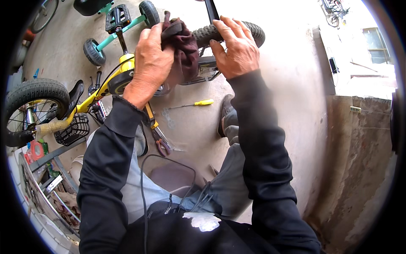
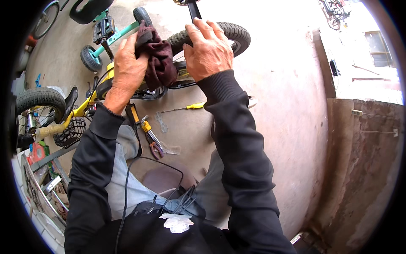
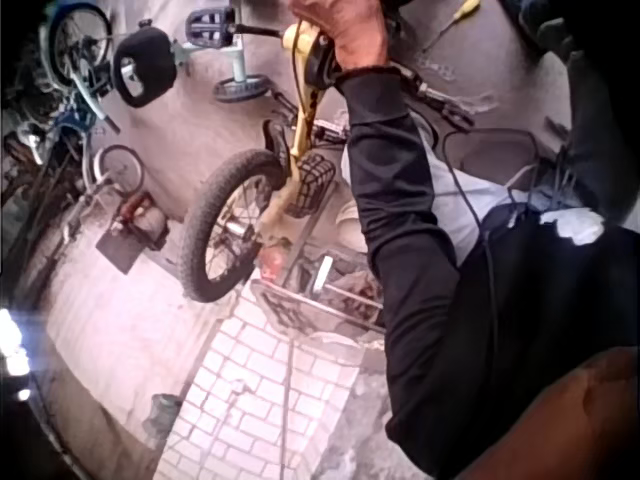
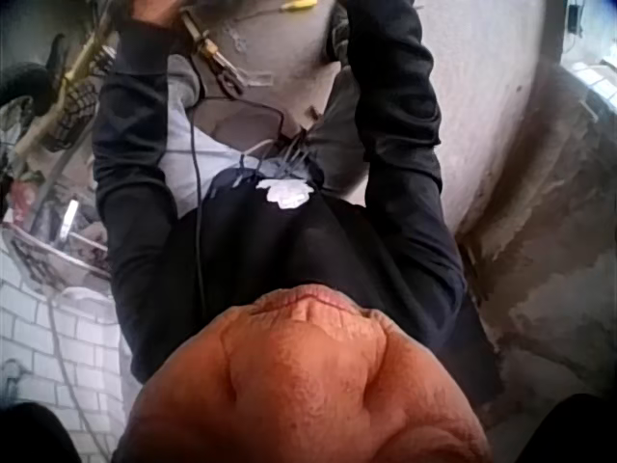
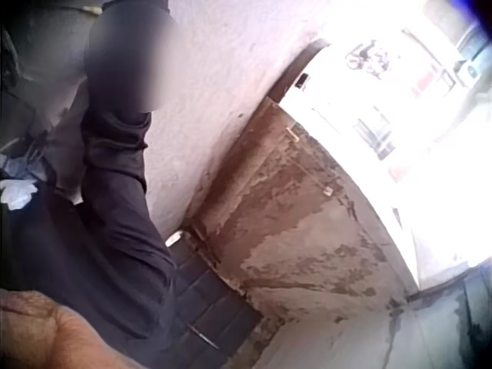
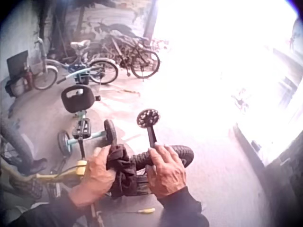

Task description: The person wipes the frame, rear fender, and rear wheel of a yellow children's bicycle using a dark cloth. The bicycle is positioned upside down on the floor, and the person sits on a low stool while performing the cleaning task.

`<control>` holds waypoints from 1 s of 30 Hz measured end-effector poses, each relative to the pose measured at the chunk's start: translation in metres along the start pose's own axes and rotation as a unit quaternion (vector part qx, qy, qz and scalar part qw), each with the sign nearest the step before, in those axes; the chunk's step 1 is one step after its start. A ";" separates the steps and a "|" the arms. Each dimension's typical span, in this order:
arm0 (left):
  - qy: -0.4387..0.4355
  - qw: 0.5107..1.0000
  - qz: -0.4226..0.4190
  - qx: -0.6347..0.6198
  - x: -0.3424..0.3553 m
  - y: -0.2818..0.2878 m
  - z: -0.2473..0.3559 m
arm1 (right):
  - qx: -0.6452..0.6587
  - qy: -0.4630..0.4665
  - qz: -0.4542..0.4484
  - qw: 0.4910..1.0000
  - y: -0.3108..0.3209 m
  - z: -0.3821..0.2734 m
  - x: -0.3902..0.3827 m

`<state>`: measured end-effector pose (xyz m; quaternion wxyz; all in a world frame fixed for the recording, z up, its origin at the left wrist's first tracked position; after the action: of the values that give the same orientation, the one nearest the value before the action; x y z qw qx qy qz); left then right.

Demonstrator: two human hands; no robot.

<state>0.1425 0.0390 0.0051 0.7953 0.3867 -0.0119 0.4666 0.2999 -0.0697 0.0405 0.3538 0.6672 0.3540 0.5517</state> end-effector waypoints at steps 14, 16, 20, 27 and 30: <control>-0.048 0.994 -0.031 0.093 0.006 -0.017 0.004 | -0.060 -0.186 -0.057 0.979 0.003 0.056 -0.001; 0.013 0.992 -0.067 0.103 0.012 -0.014 -0.009 | -0.052 -0.271 -0.082 0.958 0.004 0.072 -0.004; -0.025 0.999 0.000 0.028 0.012 -0.012 0.004 | -0.094 -0.120 -0.006 0.988 0.008 0.046 0.003; -0.078 0.989 -0.059 0.106 0.001 -0.033 0.027 | -0.070 -0.039 -0.073 0.994 -0.004 0.025 0.004; -0.088 0.984 -0.055 0.143 -0.003 -0.027 0.018 | -0.035 -0.065 -0.081 0.994 -0.002 0.031 0.007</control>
<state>0.1672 0.0182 -0.0001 0.7519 0.5366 0.0064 0.3830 0.3314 -0.0647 0.0379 0.4429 0.6581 0.3638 0.4882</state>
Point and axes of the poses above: each hand's wrist, its own x-axis towards the middle knuckle, its own y-axis out of the back of the hand, z = x × y, the point moved 4 cm from there along x, towards the middle knuckle, and after that the axes turned 9 degrees about -z, right-handed, at the moved point
